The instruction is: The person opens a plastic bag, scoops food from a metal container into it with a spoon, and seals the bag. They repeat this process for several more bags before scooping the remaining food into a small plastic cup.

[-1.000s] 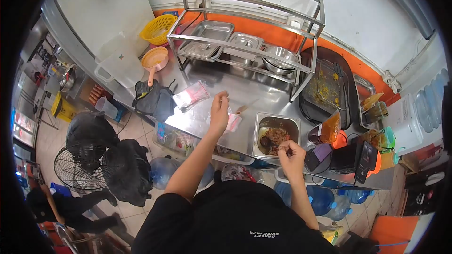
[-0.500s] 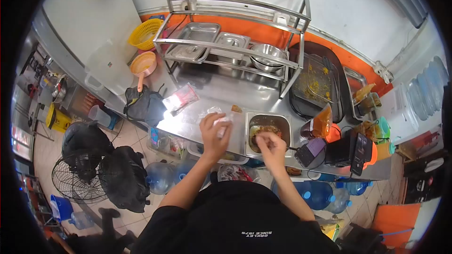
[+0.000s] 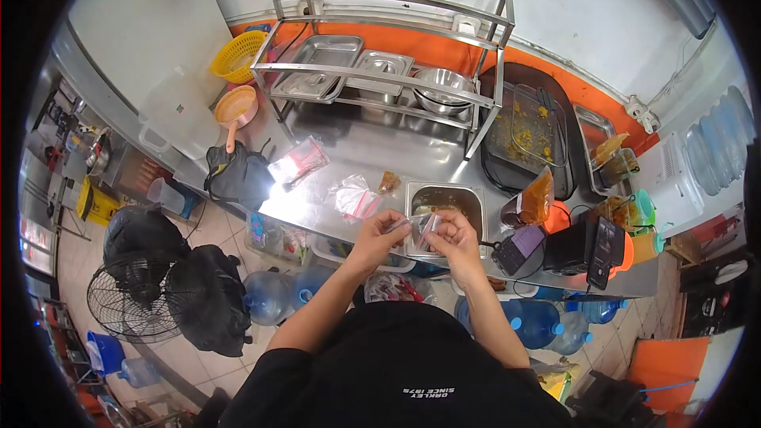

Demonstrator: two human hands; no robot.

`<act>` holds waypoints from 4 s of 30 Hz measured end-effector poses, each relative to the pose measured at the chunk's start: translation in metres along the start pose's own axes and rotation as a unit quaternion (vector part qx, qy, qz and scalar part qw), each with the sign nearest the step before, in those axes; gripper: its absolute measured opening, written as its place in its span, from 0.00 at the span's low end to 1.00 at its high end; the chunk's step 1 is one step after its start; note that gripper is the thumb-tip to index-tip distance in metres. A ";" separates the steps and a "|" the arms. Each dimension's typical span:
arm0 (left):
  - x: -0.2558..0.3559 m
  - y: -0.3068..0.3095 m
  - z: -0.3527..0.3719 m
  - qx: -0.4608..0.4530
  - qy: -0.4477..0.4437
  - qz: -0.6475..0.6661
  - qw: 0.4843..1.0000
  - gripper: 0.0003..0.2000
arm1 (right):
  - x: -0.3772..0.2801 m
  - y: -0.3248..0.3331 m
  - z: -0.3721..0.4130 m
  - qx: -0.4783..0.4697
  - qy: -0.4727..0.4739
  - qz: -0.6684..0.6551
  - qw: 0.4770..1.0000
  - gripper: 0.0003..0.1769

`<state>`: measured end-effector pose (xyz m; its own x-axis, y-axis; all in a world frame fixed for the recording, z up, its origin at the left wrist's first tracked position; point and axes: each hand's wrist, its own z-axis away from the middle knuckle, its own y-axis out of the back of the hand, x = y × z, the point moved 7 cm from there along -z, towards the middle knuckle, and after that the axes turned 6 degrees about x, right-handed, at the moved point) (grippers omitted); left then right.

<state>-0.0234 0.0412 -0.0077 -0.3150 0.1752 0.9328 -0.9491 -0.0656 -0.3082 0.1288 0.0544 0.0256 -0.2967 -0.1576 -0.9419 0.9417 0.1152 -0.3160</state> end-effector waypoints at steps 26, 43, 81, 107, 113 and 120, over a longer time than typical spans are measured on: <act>0.063 -0.053 0.027 -0.133 -0.210 -0.411 0.877 0.09 | -0.043 -0.015 0.027 -0.061 0.213 0.457 0.861 0.08; 0.071 -0.052 0.035 0.047 -0.337 -0.460 0.820 0.06 | -0.044 -0.013 0.022 0.052 0.245 0.479 0.842 0.06; 0.006 -0.038 0.028 0.010 -0.060 -0.093 0.994 0.09 | -0.031 0.011 0.027 0.181 0.209 0.219 0.936 0.11; 0.030 -0.051 0.032 0.015 -0.367 -0.428 0.825 0.19 | -0.024 -0.010 0.026 -0.054 0.123 0.381 0.915 0.12; 0.018 -0.010 0.020 0.064 -0.290 -0.379 0.876 0.18 | -0.047 0.015 -0.003 0.038 0.229 0.563 0.793 0.09; -0.003 0.032 0.008 0.128 -0.204 -0.310 0.920 0.14 | 0.010 0.037 -0.037 -0.060 0.140 0.795 0.587 0.05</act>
<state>-0.0531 0.0307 -0.0189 0.3639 -0.1221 0.9234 -0.8962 -0.3160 0.3114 0.1549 0.0936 0.0004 0.9123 0.4082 -0.0324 0.0492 -0.0307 0.9983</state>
